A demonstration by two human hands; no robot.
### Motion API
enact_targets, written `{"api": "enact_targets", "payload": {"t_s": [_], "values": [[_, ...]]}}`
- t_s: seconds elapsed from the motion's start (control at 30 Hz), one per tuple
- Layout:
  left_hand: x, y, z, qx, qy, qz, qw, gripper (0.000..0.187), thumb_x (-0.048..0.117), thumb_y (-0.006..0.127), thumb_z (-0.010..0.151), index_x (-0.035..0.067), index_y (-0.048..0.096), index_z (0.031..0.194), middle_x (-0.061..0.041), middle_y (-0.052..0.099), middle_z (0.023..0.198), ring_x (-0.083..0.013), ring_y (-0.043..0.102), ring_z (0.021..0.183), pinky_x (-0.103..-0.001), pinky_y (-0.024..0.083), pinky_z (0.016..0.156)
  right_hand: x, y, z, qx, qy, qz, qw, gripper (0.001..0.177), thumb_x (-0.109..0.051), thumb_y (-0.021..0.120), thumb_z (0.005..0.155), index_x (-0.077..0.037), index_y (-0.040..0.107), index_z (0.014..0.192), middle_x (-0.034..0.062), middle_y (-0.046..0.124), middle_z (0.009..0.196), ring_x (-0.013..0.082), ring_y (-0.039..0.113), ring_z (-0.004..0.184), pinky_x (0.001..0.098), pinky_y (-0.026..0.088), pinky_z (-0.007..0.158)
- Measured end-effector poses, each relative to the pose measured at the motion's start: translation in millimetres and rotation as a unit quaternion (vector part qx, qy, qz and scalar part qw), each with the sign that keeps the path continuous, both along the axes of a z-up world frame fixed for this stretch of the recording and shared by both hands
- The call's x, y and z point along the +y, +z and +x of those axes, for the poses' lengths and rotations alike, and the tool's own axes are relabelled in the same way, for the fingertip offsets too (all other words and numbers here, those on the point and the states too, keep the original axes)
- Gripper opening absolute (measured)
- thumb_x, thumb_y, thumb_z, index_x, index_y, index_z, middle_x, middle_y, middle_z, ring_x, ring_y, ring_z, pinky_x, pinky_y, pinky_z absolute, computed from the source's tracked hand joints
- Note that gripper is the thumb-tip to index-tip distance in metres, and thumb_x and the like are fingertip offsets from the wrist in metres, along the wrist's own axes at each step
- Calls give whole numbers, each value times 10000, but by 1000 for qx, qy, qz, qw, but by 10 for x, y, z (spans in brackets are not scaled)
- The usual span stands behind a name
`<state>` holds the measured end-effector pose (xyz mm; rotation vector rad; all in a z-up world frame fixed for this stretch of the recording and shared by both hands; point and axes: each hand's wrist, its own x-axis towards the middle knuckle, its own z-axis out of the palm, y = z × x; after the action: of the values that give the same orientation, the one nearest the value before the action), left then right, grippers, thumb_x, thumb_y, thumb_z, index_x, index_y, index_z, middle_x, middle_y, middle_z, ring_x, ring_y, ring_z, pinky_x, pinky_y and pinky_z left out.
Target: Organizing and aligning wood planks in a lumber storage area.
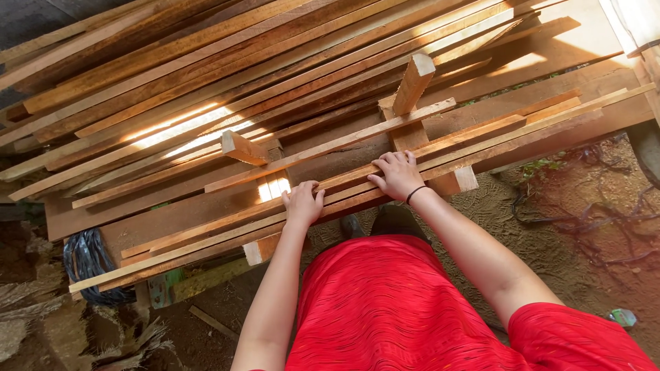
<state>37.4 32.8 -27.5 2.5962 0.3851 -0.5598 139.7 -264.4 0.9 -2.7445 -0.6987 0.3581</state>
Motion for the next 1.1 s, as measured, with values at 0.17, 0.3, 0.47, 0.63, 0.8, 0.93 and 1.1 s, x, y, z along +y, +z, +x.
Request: {"api": "enact_targets", "payload": {"t_s": [0.17, 0.3, 0.47, 0.63, 0.8, 0.93, 1.1], "values": [[-126, 350, 23, -27, 9, -25, 999, 444, 372, 581, 1018, 235, 534, 1438, -15, 559, 1370, -261, 477, 1356, -586, 231, 1196, 9, 159, 60, -18, 28, 10, 999, 494, -576, 633, 951, -251, 635, 1324, -18, 569, 1245, 221, 527, 1244, 518, 278, 1165], [-104, 202, 8, -24, -27, -13, 999, 419, 350, 585, 1011, 220, 580, 1408, -21, 522, 1343, -278, 476, 1344, -558, 319, 1167, 45, 196, 111, 61, 58, -45, 995, 508, -625, 510, 996, -293, 621, 1365, -57, 553, 1344, 179, 454, 1327, 461, 257, 1171], [-46, 107, 27, -13, -7, 9, 1000, 405, 367, 526, 1023, 215, 585, 1394, -33, 531, 1415, -303, 482, 1363, -582, 258, 1178, 17, 108, 120, 44, 46, -27, 998, 412, -525, 519, 1020, -260, 644, 1310, -30, 653, 1282, 200, 525, 1328, 449, 329, 1151], [47, 158, -6, -37, -11, 15, 999, 249, 348, 554, 1012, 245, 598, 1234, -6, 676, 1198, -257, 596, 1266, -581, 280, 1169, 36, 157, 73, 29, 33, -9, 999, 380, -524, 591, 972, -255, 617, 1240, -12, 711, 1169, 209, 592, 1267, 461, 368, 1104], [-40, 424, -140, -41, -44, 11, 998, 286, 395, 575, 1008, 318, 627, 1278, 108, 630, 1273, -164, 551, 1256, -463, 339, 1109, -15, 325, -23, -57, 92, 67, 992, 296, -457, 669, 938, -250, 712, 1145, -33, 685, 1135, 221, 643, 1102, 391, 506, 942], [-221, 621, -246, -20, -40, 4, 999, 435, 473, 527, 1030, 229, 589, 1385, 14, 596, 1370, -235, 502, 1312, -517, 297, 1145, -31, 408, -196, -48, 112, 32, 992, 619, -630, 684, 847, -191, 647, 1282, 21, 671, 1245, 231, 594, 1222, 380, 416, 1063], [-255, 284, -327, -104, -121, 120, 980, 957, 516, 843, 710, 161, 401, 1481, -38, 475, 1434, -242, 415, 1312, -503, 213, 1105, 13, 157, -156, -102, 144, -103, 979, 944, -658, 791, 629, -214, 498, 1409, -22, 560, 1363, 188, 472, 1311, 399, 291, 1144]]}}
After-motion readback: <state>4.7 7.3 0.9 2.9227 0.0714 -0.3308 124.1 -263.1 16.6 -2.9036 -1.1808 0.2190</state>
